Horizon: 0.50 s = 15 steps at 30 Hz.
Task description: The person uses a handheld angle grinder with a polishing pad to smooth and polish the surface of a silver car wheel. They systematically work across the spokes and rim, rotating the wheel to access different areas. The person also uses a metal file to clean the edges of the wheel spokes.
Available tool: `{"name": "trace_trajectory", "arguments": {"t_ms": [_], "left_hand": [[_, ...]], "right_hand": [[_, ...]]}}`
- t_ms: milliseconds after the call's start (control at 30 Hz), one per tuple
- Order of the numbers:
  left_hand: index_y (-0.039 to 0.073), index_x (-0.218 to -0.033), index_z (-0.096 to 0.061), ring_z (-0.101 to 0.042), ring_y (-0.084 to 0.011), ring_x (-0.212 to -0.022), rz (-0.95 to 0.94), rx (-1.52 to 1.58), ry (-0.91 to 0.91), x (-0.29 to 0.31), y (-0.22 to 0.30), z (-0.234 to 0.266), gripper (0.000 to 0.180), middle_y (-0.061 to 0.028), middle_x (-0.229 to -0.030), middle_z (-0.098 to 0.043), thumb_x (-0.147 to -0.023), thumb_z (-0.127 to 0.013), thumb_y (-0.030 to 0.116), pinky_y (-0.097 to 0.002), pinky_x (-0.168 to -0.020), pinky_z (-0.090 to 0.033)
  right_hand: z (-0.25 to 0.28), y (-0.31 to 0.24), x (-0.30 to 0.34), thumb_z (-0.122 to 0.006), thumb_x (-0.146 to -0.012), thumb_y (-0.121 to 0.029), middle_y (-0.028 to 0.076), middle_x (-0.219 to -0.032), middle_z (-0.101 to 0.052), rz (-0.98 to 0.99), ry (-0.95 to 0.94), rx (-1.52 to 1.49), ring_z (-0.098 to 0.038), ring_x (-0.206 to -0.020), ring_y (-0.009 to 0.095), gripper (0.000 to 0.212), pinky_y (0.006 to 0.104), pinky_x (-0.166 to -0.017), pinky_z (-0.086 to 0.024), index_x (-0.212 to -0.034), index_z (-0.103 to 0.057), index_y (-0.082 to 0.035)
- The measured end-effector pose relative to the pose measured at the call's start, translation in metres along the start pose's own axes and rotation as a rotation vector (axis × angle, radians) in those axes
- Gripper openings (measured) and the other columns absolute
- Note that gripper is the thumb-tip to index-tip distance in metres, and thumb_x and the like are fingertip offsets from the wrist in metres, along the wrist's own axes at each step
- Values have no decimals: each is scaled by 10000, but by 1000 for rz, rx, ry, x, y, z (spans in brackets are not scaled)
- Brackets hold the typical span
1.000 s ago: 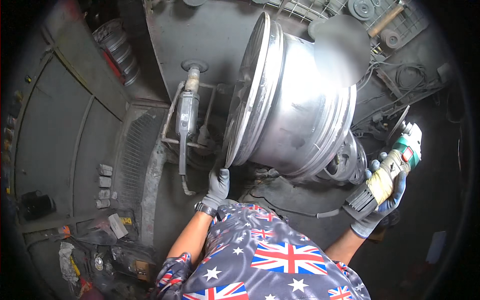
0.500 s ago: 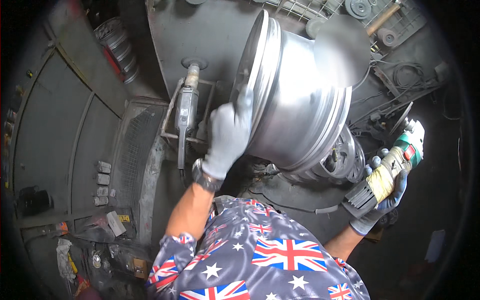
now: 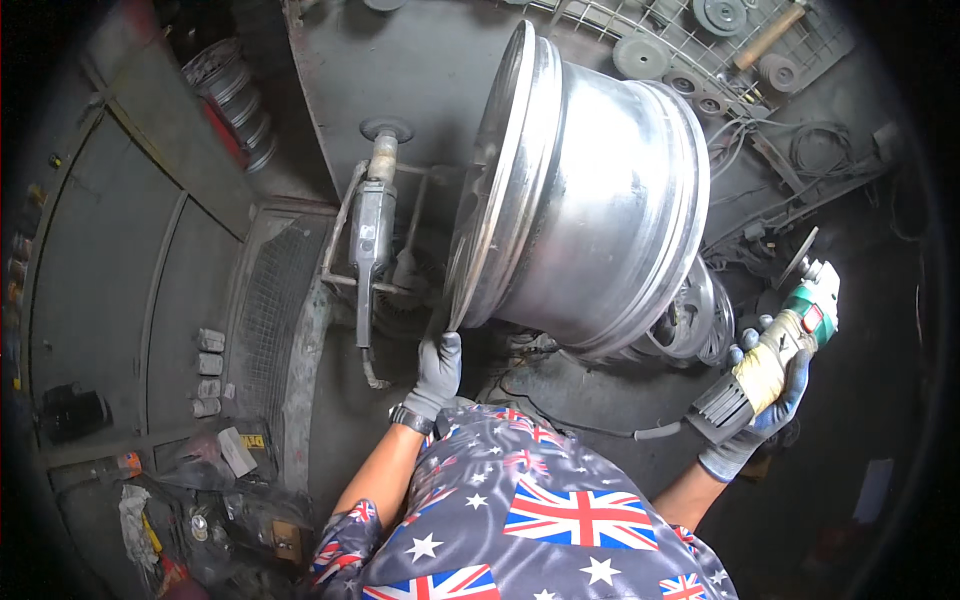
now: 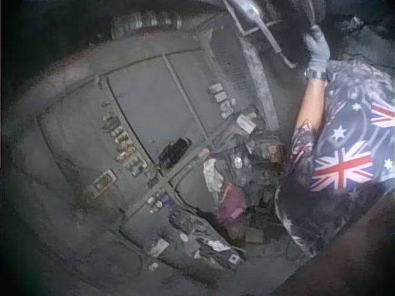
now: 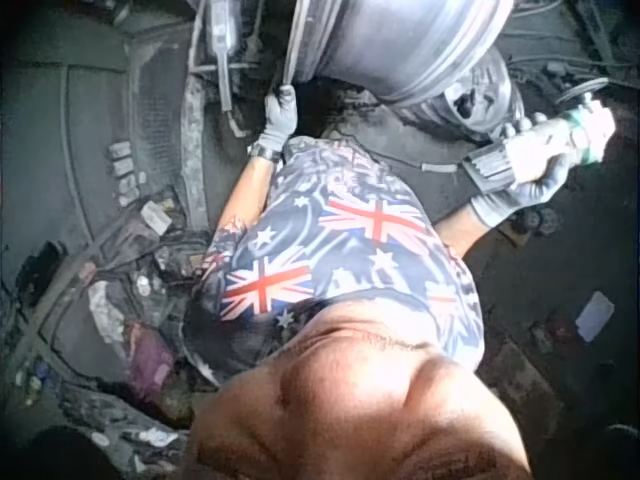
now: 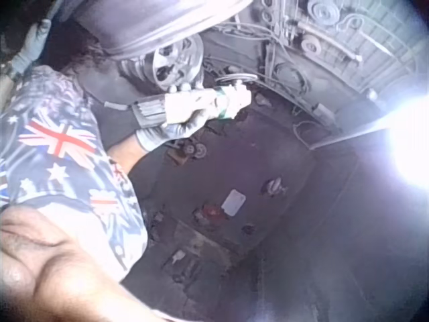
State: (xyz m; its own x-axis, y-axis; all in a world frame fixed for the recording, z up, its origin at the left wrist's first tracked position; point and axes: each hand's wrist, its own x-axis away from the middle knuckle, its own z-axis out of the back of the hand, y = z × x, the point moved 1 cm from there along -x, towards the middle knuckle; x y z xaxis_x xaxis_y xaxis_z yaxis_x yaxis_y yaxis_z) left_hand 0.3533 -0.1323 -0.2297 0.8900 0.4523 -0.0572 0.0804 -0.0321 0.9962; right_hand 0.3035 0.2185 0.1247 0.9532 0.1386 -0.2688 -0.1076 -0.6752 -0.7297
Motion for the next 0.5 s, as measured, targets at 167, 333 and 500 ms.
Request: {"name": "trace_trajectory", "arguments": {"t_ms": [167,333,500], "left_hand": [[-49,-1252,-628,-680,-422,-1048,-149,-219,-101,-23,39,-3,487,-251,-1078,-709,-1077,-469,376,-477,-897,-499],[-38,-860,-647,-642,-349,-637,-206,-240,114,-27,89,-12,554,-217,-684,-627,-1073,-489,448,-471,-579,-431],[-30,-715,-626,-625,-501,-668,-207,-370,-23,-89,241,-35,708,-280,-622,-561,-1091,-400,526,-534,-586,-453]], "right_hand": [[0,0,-1,-517,-1064,-414,253,-1370,-539,-6,-35,-39,-610,-1186,377,678,571,-983,-567,-1477,-343,95],[-4,7,-4,-502,-1068,-407,270,-1364,-571,47,-9,-31,-638,-1183,405,647,591,-970,-576,-1496,-371,61],[-5,0,0,-545,-1053,-403,253,-1384,-521,49,-57,-11,-607,-1188,382,685,562,-969,-574,-1483,-329,83]]}}
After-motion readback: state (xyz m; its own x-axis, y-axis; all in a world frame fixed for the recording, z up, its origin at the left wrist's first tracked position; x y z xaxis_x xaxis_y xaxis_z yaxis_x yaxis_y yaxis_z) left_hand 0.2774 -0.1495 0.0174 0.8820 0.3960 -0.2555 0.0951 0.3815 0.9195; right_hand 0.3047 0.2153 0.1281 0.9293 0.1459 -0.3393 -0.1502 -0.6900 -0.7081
